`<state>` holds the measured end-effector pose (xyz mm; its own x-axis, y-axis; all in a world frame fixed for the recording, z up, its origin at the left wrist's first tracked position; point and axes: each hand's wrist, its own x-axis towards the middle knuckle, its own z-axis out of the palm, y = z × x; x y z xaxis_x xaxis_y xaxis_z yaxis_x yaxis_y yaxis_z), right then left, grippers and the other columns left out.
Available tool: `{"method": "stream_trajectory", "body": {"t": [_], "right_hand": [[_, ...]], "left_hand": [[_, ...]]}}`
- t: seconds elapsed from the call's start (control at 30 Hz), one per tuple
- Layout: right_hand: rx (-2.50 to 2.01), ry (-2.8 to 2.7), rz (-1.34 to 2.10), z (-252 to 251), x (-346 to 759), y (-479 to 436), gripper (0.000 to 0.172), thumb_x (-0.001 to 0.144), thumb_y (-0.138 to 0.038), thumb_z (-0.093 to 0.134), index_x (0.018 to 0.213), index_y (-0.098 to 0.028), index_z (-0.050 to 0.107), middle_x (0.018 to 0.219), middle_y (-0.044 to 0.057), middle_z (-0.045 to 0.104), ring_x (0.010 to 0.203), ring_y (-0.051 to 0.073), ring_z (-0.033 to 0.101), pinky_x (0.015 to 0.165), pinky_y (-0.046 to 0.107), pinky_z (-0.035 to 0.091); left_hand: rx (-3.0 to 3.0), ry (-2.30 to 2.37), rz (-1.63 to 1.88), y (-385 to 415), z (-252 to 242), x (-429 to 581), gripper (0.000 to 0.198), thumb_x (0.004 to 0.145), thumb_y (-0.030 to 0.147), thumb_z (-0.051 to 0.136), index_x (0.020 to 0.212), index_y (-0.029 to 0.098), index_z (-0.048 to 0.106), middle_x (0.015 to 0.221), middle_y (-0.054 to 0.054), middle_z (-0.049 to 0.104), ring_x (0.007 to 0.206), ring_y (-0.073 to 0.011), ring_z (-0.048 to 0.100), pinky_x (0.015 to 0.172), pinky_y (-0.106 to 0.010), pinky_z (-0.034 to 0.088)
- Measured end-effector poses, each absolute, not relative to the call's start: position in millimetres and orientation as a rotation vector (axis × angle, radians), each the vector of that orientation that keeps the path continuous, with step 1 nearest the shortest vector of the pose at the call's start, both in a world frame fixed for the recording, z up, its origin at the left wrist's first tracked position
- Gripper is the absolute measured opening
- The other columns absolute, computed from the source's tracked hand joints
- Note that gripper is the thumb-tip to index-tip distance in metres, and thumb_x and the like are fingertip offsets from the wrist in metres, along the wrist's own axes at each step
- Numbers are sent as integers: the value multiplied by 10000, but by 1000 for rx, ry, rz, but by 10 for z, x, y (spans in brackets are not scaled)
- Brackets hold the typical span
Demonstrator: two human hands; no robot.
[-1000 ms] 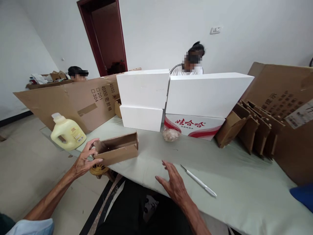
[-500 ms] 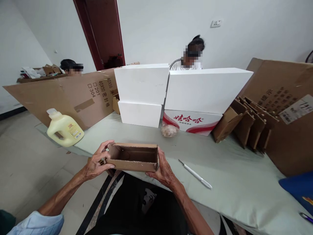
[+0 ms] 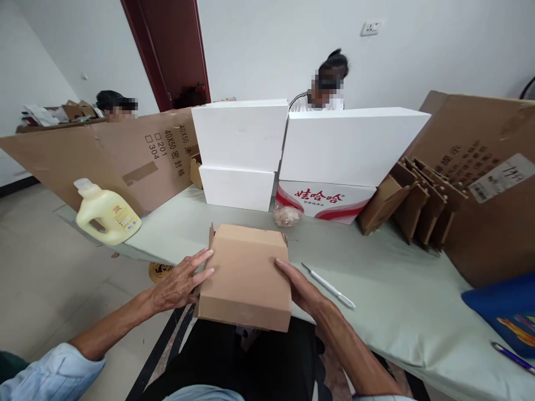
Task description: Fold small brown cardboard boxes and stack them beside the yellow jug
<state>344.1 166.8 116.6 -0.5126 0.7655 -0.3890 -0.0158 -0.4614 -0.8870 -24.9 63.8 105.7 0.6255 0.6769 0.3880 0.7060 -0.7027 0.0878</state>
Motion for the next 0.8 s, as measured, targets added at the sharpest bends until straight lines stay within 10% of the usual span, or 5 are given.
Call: {"method": "stream_trajectory", "body": {"t": [0.2, 0.47, 0.8], "right_hand": [[-1255, -1056, 2212, 1111, 3512, 1694, 645, 971, -739, 606, 1340, -213, 663, 1273, 154, 775, 1197, 312, 742, 1096, 512, 573], [-1113, -1379, 2283, 1322, 3682, 1695, 767, 985, -862, 417, 1442, -285, 632, 1257, 144, 765, 1075, 336, 754, 823, 524, 665], [-1052, -1872, 843, 1739, 3571, 1660, 740, 919, -697, 719, 1530, -319, 542, 1577, 111, 558, 1410, 360, 555, 1119, 537, 529]], "left_hand": [[-2877, -1118, -732, 707, 1197, -147, 897, 957, 255, 703, 1698, 276, 197, 1707, -235, 379, 1655, -416, 235, 1240, -635, 421], [-2973, -1341, -1159, 881, 1600, -99, 398, 1051, 193, 493, 1423, 232, 628, 1376, -143, 668, 1293, -265, 656, 1093, -403, 564], [-2941, -1762, -1415, 1113, 1813, -45, 314, 967, 206, 583, 1223, 221, 765, 1222, -90, 757, 1126, -248, 711, 958, -355, 569]]}}
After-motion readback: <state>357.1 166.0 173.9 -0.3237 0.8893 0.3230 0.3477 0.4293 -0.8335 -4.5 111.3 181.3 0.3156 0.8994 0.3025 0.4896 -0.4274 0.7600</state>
